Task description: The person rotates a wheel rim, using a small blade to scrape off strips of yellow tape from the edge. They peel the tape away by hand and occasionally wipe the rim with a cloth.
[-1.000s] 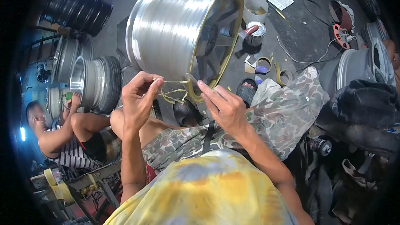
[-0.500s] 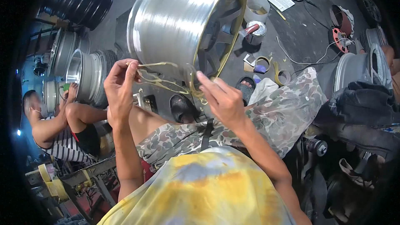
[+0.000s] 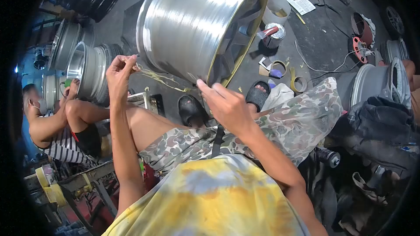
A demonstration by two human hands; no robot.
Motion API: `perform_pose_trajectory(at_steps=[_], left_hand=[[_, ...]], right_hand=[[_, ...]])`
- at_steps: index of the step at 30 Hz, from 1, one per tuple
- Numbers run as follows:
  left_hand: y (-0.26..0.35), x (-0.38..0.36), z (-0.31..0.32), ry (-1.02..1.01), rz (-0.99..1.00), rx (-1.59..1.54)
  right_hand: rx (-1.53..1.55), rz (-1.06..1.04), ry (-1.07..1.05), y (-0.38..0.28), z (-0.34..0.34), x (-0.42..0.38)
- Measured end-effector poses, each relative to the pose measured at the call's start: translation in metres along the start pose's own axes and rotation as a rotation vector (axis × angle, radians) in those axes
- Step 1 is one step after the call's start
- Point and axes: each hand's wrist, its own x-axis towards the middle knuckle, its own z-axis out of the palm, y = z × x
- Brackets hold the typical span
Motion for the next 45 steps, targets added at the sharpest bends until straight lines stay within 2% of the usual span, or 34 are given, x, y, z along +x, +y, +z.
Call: perform_pose_trajectory(at_steps=[3, 5, 6, 8, 11, 13, 15, 16, 18, 22, 25, 27, 28, 31, 32, 35, 36, 37, 38, 40, 42, 43, 45], left_hand=[[-0.014, 0.011, -0.006, -0.040, -0.048, -0.017], [-0.020, 0.017, -0.011, -0.071, -0.075, 0.064], [-0.022, 0.020, -0.011, -0.056, -0.083, 0.038], [-0.024, 0.022, -0.014, -0.067, -0.106, 0.050], [-0.039, 0.018, -0.027, -0.129, -0.187, 0.152], [-0.047, 0.007, -0.039, -0.231, -0.329, 0.342], [-0.063, -0.014, -0.035, -0.299, -0.227, 0.282], [-0.041, -0.024, -0.027, -0.352, -0.357, 0.395], [-0.074, -0.039, -0.026, -0.496, -0.304, 0.500], [-0.082, -0.058, 0.012, -0.688, -0.235, 0.812], [-0.094, -0.065, 0.052, -0.786, -0.145, 0.798], [-0.099, -0.076, 0.080, -0.860, -0.211, 0.805], [-0.121, -0.084, 0.090, -0.883, -0.163, 0.780], [-0.128, -0.099, 0.121, -0.845, -0.176, 0.773], [-0.123, -0.108, 0.128, -0.774, -0.087, 0.800], [-0.095, -0.110, 0.141, -0.755, -0.103, 0.789], [-0.111, -0.117, 0.142, -0.643, 0.111, 0.768], [-0.125, -0.123, 0.145, -0.652, 0.127, 0.776], [-0.137, -0.127, 0.149, -0.571, 0.181, 0.762], [-0.135, -0.131, 0.157, -0.459, 0.246, 0.681], [-0.134, -0.130, 0.162, -0.456, 0.257, 0.682], [-0.134, -0.131, 0.164, -0.431, 0.234, 0.678], [-0.124, -0.129, 0.164, -0.441, 0.273, 0.723]], right_hand=[[0.021, 0.046, 0.032, 0.009, -0.034, -0.008], [0.261, 0.449, 0.237, 0.016, -0.044, -0.011], [0.259, 0.450, 0.236, 0.027, -0.043, -0.011], [0.568, 0.793, 0.405, 0.063, -0.027, -0.013], [0.749, 0.835, 0.360, 0.097, 0.003, -0.025], [0.746, 0.885, 0.306, 0.091, 0.016, -0.025], [0.650, 0.887, 0.239, 0.086, 0.025, -0.027], [0.603, 0.894, 0.224, 0.083, 0.027, -0.026], [0.674, 0.951, 0.243, 0.095, 0.035, -0.029], [0.805, 1.014, 0.328, 0.121, 0.052, -0.023], [0.814, 1.049, 0.401, 0.150, 0.081, -0.021], [0.776, 1.153, 0.407, 0.161, 0.098, -0.025], [0.779, 1.154, 0.415, 0.166, 0.110, -0.035], [0.774, 1.159, 0.357, 0.165, 0.131, -0.051], [0.804, 1.165, 0.364, 0.155, 0.132, -0.052], [0.892, 1.183, 0.439, 0.133, 0.127, -0.043], [0.893, 1.233, 0.404, 0.131, 0.125, -0.042], [0.893, 1.281, 0.372, 0.129, 0.122, -0.040], [0.900, 1.273, 0.395, 0.123, 0.117, -0.035], [0.821, 1.318, 0.360, 0.107, 0.106, -0.022], [0.739, 1.261, 0.397, 0.127, 0.131, -0.034], [0.646, 1.216, 0.392, 0.130, 0.132, -0.032], [0.661, 1.213, 0.393, 0.123, 0.121, -0.032]])
